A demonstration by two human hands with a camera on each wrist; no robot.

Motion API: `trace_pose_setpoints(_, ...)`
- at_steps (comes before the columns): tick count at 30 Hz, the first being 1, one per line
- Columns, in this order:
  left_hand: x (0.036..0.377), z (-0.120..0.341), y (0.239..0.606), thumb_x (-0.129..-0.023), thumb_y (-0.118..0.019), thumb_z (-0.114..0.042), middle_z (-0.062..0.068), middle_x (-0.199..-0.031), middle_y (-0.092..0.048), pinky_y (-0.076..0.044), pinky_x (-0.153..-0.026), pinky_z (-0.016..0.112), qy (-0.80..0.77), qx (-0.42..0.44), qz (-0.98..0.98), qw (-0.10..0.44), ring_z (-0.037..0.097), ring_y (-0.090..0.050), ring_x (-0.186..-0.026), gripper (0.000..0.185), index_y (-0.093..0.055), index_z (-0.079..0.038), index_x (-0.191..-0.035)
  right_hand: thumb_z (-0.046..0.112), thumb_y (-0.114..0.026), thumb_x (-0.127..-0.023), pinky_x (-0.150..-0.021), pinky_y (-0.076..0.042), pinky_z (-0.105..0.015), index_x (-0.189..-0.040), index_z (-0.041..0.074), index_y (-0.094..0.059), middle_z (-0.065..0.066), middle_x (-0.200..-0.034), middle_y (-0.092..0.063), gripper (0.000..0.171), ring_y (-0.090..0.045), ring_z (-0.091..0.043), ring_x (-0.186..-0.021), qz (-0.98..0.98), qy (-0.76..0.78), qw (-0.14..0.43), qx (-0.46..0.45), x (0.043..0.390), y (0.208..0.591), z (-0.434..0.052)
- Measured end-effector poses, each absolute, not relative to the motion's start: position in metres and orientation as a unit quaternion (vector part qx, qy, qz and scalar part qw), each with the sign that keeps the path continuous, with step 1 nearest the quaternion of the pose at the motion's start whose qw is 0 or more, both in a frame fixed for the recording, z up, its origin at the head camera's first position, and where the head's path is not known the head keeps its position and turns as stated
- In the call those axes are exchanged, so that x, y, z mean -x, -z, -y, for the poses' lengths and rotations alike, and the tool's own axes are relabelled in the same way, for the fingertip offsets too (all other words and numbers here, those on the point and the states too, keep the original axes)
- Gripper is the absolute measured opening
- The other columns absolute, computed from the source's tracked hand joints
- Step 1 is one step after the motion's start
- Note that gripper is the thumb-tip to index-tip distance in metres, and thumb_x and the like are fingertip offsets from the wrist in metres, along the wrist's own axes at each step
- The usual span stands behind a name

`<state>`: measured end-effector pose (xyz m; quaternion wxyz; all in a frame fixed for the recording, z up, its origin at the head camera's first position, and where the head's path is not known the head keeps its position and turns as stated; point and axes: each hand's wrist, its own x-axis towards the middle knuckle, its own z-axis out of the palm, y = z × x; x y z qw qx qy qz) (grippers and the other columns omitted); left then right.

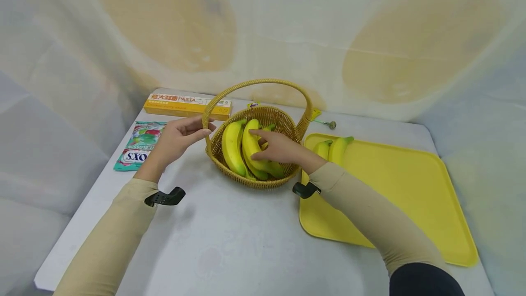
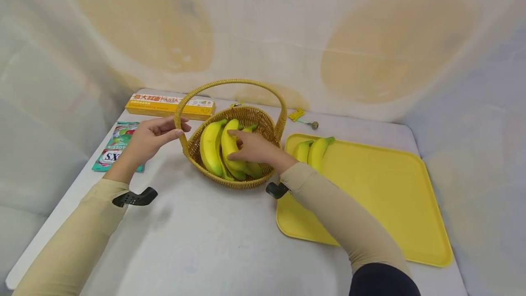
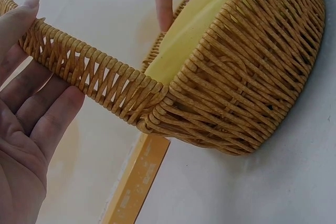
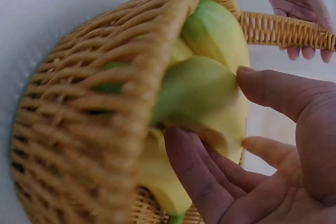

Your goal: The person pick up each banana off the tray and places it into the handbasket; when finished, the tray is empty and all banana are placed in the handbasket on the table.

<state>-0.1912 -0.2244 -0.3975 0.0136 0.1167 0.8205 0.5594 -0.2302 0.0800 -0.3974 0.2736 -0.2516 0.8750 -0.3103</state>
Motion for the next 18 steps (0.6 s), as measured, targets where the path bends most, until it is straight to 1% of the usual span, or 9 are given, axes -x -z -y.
trace_pose_setpoints(1, 0.191, 0.225, 0.397, -0.097, -0.07, -0.036, 0.002, -0.118, -0.074, -0.052, -0.1, 0.03, -0.556, -0.113, -0.824, 0.012, 0.014, -0.068, -0.111, 0.043, -0.068, -0.014, -0.134, 0.035, -0.074, -0.095, -0.082, -0.056, -0.034, -0.162, 0.023, -0.026, -0.015, -0.142, -0.057, 0.083, -0.067, -0.021, -0.105, -0.874, 0.31, 0.279, 0.248, 0.23, 0.397, -0.078)
trace_pose_setpoints(4, 0.19, 0.225, 0.397, -0.096, -0.071, -0.04, 0.001, -0.118, -0.074, -0.052, -0.102, 0.034, -0.551, -0.104, -0.828, 0.01, 0.014, -0.068, -0.111, 0.043, -0.069, -0.016, -0.132, 0.032, -0.075, -0.094, -0.084, -0.054, -0.033, -0.163, 0.023, -0.024, -0.013, -0.142, -0.057, 0.087, -0.067, -0.019, -0.103, -0.878, 0.291, 0.286, 0.248, 0.23, 0.394, -0.071)
trace_pose_setpoints(6, 0.19, 0.225, 0.397, -0.096, -0.071, -0.041, 0.001, -0.118, -0.074, -0.051, -0.103, 0.035, -0.548, -0.101, -0.83, 0.009, 0.013, -0.068, -0.111, 0.043, -0.069, -0.016, -0.131, 0.031, -0.075, -0.094, -0.087, -0.054, -0.034, -0.163, 0.022, -0.022, -0.013, -0.143, -0.057, 0.088, -0.066, -0.02, -0.107, -0.883, 0.273, 0.284, 0.254, 0.231, 0.392, -0.067)
trace_pose_setpoints(9, 0.191, 0.224, 0.396, -0.096, -0.071, -0.04, 0.002, -0.118, -0.074, -0.051, -0.103, 0.036, -0.549, -0.102, -0.83, 0.01, 0.013, -0.068, -0.111, 0.042, -0.07, -0.017, -0.131, 0.031, -0.074, -0.095, -0.095, -0.052, -0.036, -0.164, 0.021, -0.022, -0.012, -0.144, -0.057, 0.087, -0.062, -0.022, -0.118, -0.891, 0.243, 0.278, 0.262, 0.231, 0.389, -0.063)
trace_pose_setpoints(12, 0.191, 0.224, 0.397, -0.096, -0.071, -0.04, 0.002, -0.118, -0.074, -0.051, -0.103, 0.036, -0.55, -0.102, -0.829, 0.011, 0.014, -0.068, -0.111, 0.042, -0.07, -0.017, -0.13, 0.031, -0.073, -0.095, -0.099, -0.051, -0.038, -0.164, 0.021, -0.021, -0.013, -0.145, -0.057, 0.087, -0.06, -0.024, -0.123, -0.894, 0.231, 0.279, 0.265, 0.232, 0.389, -0.062)
trace_pose_setpoints(15, 0.191, 0.224, 0.397, -0.095, -0.071, -0.041, 0.001, -0.117, -0.074, -0.052, -0.102, 0.037, -0.55, -0.097, -0.829, 0.011, 0.013, -0.068, -0.111, 0.042, -0.07, -0.017, -0.13, 0.03, -0.073, -0.095, -0.099, -0.051, -0.039, -0.164, 0.021, -0.02, -0.013, -0.145, -0.056, 0.087, -0.061, -0.025, -0.123, -0.89, 0.24, 0.283, 0.265, 0.232, 0.389, -0.063)
trace_pose_setpoints(18, 0.191, 0.224, 0.397, -0.096, -0.071, -0.041, 0.001, -0.117, -0.074, -0.051, -0.103, 0.037, -0.549, -0.097, -0.83, 0.012, 0.013, -0.068, -0.111, 0.044, -0.069, -0.015, -0.131, 0.031, -0.073, -0.095, -0.096, -0.053, -0.039, -0.164, 0.023, -0.021, -0.014, -0.145, -0.056, 0.087, -0.063, -0.025, -0.12, -0.886, 0.257, 0.281, 0.265, 0.229, 0.389, -0.067)
